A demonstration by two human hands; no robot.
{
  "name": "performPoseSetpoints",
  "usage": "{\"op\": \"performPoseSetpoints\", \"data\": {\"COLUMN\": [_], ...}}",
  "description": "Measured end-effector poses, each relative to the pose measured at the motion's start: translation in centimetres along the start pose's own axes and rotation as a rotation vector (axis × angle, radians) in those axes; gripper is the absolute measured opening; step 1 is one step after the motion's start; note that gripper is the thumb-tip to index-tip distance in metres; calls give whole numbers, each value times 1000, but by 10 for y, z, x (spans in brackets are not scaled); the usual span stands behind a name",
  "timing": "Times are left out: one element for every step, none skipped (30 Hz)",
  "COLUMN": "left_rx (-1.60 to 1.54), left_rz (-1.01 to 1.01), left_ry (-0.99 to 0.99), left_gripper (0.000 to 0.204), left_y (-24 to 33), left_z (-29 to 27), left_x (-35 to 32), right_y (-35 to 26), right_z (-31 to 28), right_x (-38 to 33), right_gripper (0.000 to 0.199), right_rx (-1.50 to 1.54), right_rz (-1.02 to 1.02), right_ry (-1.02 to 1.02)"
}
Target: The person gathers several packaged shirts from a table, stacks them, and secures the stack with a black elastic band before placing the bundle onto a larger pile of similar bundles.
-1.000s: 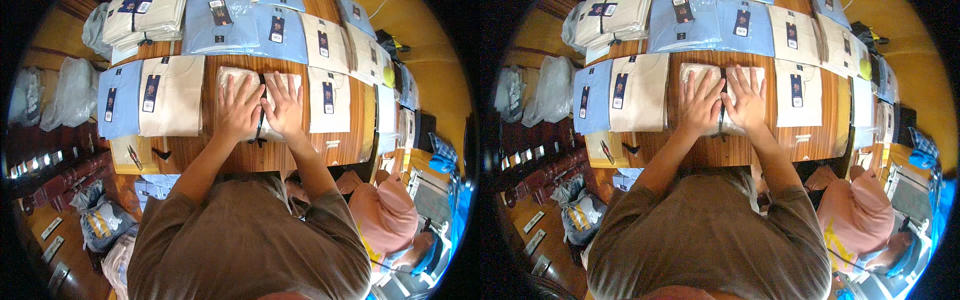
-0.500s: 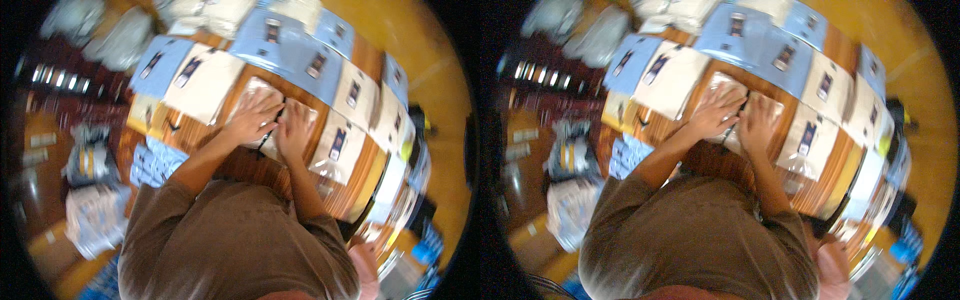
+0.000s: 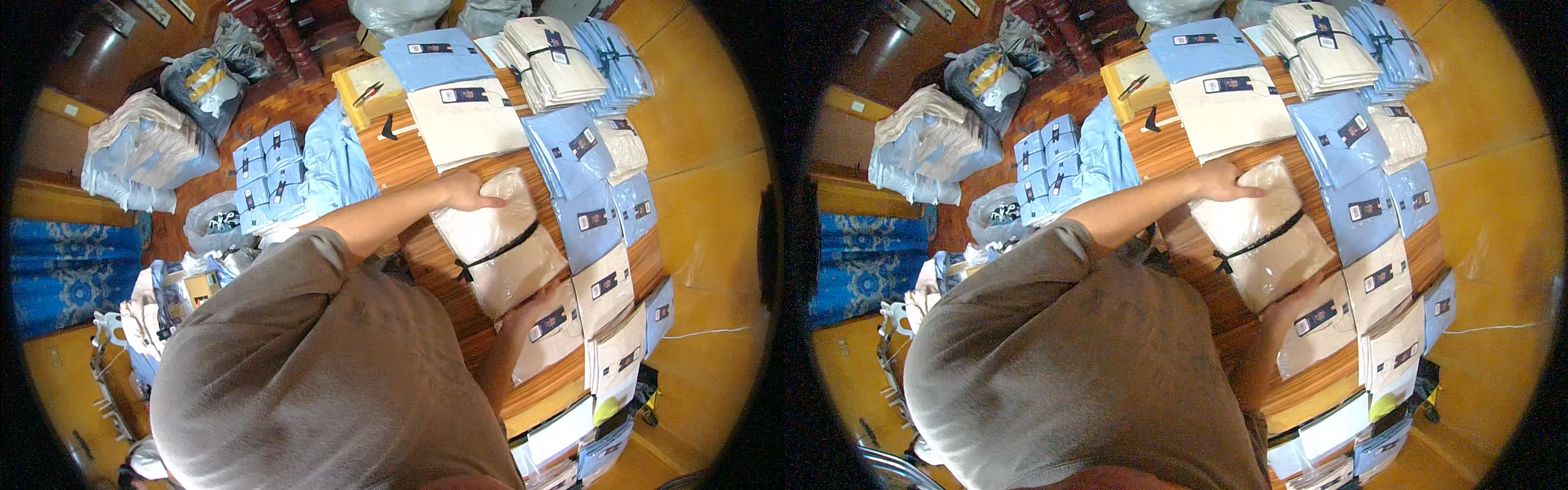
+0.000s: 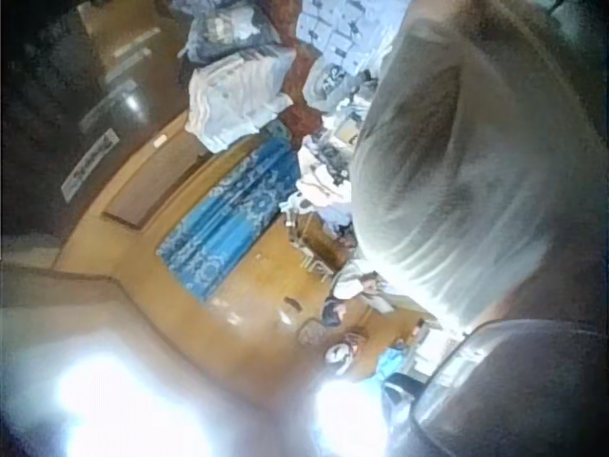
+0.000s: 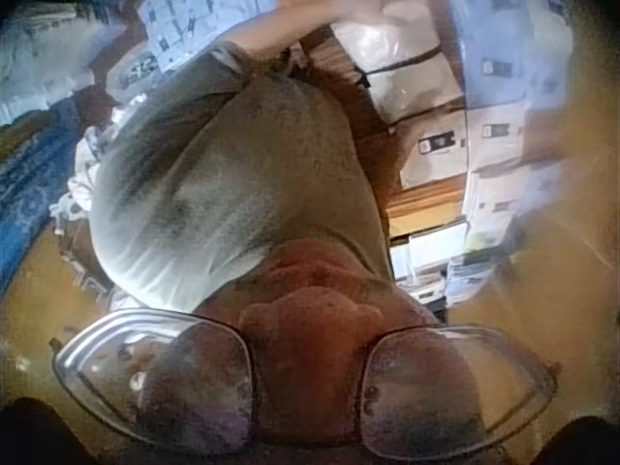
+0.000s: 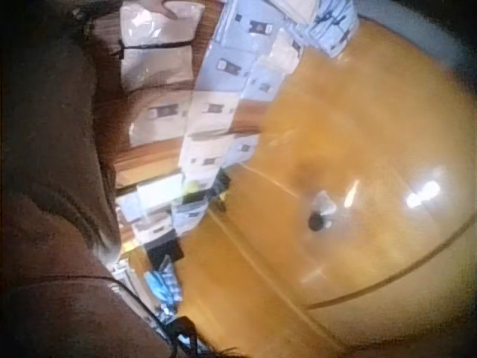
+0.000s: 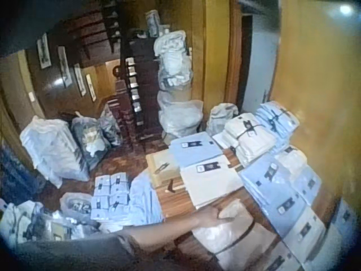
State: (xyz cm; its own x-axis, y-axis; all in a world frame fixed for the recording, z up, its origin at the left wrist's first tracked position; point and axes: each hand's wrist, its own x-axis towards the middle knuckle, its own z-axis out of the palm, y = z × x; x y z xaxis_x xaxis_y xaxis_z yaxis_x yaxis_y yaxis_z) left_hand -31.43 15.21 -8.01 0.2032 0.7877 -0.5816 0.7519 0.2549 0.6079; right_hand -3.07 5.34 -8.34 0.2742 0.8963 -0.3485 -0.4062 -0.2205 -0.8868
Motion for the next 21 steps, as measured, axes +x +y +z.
{"op": "performPoseSetpoints", "data": {"left_rx": [-72,-146,-216,-473,-936,-1384,-1816,-1593,-1348,-1103,-871,-913,-959,-1004,-927,-849,-772,-676,-610,-553,-497], "left_rz": [166,327,478,374,351,317,262,143,159,195,207,172,134,88,128,167,206,167,165,163,160], "left_ry": [171,356,543,479,254,-3,-289,-195,-465,-333,-186,-140,-93,-38,11,61,109,124,150,180,210], "left_gripper": [97,96,94,87,85,84,83,86,84,86,89,85,81,77,79,80,81,87,85,83,82], "left_y": [0,-1,-5,-8,-13,-18,-20,-37,-55,-74,-89,-78,-63,-54,-50,-47,-46,-45,-48,-52,-56], "left_z": [13,26,33,32,32,32,33,46,52,72,92,93,87,84,82,79,75,68,64,64,61], "left_x": [-9,-21,-30,-37,-50,-64,-70,-56,-48,-32,-28,-31,-44,-55,-58,-59,-60,-64,-66,-69,-72], "right_y": [3,24,36,35,30,24,21,17,12,7,7,9,19,31,40,50,55,60,66,68,70], "right_z": [-6,-39,-60,-67,-67,-68,-62,-49,-37,-22,-15,-15,-27,-39,-45,-52,-52,-52,-51,-49,-46], "right_x": [-3,9,15,7,-5,-19,-28,-44,-60,-76,-82,-86,-75,-64,-58,-54,-53,-53,-54,-58,-60], "right_gripper": [73,75,77,80,83,86,83,81,79,77,75,73,72,71,71,71,71,70,69,68,66], "right_rx": [52,169,289,227,168,108,50,-8,-71,-123,-175,-206,-229,-248,-265,-289,-313,-337,-353,-378,-404], "right_rz": [-113,-253,-383,-372,-364,-361,-333,-251,-146,-29,73,137,125,116,103,92,80,69,69,69,69], "right_ry": [39,54,65,46,30,18,32,47,72,97,85,89,30,-40,-102,-120,-135,-151,-150,-152,-156]}}
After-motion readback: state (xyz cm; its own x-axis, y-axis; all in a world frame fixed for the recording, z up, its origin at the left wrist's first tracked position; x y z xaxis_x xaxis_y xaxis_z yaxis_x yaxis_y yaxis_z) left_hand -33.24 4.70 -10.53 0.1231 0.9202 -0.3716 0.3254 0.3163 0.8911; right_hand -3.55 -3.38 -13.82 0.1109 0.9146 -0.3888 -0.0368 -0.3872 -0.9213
